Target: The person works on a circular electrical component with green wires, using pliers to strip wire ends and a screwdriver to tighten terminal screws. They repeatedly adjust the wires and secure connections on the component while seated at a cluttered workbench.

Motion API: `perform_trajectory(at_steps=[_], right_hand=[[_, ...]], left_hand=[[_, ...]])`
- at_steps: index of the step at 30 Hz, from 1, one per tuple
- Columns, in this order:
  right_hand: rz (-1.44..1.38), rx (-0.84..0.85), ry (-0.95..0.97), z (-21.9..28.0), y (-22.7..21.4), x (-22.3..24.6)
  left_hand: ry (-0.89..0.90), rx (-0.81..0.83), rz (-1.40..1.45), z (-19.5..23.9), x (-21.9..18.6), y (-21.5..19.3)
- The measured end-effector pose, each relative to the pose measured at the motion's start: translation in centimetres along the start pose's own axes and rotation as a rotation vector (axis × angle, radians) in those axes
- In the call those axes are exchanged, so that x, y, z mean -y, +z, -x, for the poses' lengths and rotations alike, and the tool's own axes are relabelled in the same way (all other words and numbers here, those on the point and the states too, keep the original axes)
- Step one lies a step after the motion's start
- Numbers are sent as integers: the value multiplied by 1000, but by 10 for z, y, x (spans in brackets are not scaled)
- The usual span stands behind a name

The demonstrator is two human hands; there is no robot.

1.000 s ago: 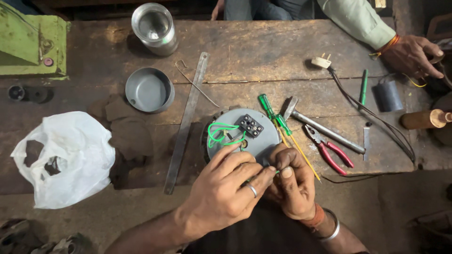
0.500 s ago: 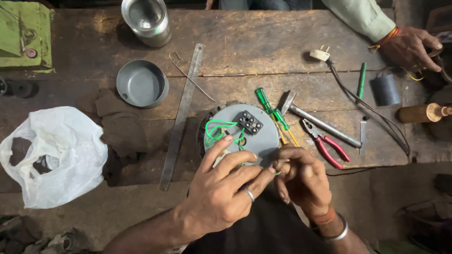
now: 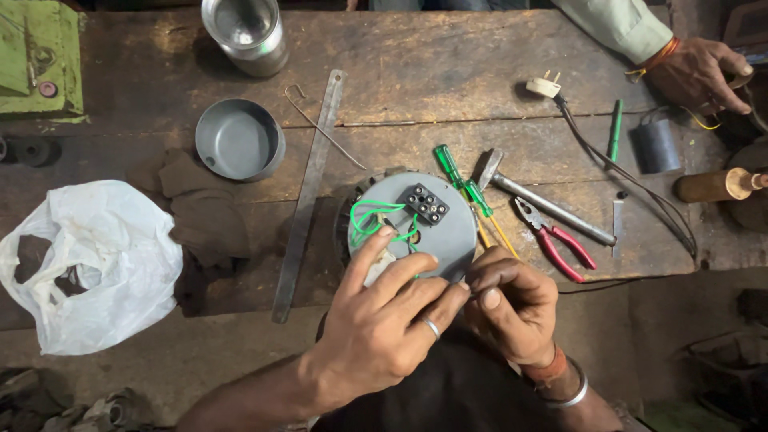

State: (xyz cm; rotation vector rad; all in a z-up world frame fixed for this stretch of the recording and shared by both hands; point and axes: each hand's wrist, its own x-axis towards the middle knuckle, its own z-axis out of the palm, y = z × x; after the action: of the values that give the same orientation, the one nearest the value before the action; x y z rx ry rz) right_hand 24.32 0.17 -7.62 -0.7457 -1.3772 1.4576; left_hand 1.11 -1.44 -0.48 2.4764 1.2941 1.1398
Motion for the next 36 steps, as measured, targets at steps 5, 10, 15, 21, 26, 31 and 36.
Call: perform_trajectory(at_steps=[5,10,15,21,26,31,36], right_hand=[[25,-101,97,-9,10,-1],[101,23,-5,-22,3,6],[122,-212,95,-30,-66,4],[185,-311,236,-55,-104,-71],[76,1,64,-59,-44,-76],[270,150,-13,-76,-3,-41],[400,48,11,-50,9,-36]], left_hand=[[-17,106,40,-5,0,-5],[-8,213,-4,-14,5,-16],[-51,23,-35,-9,4,-1],[58,-34,-317,15,-1,12],[-8,-78,-426,34,-9,25],[7,-152,-378,39,-2,30],[-100,-178,-132,25,10,14]])
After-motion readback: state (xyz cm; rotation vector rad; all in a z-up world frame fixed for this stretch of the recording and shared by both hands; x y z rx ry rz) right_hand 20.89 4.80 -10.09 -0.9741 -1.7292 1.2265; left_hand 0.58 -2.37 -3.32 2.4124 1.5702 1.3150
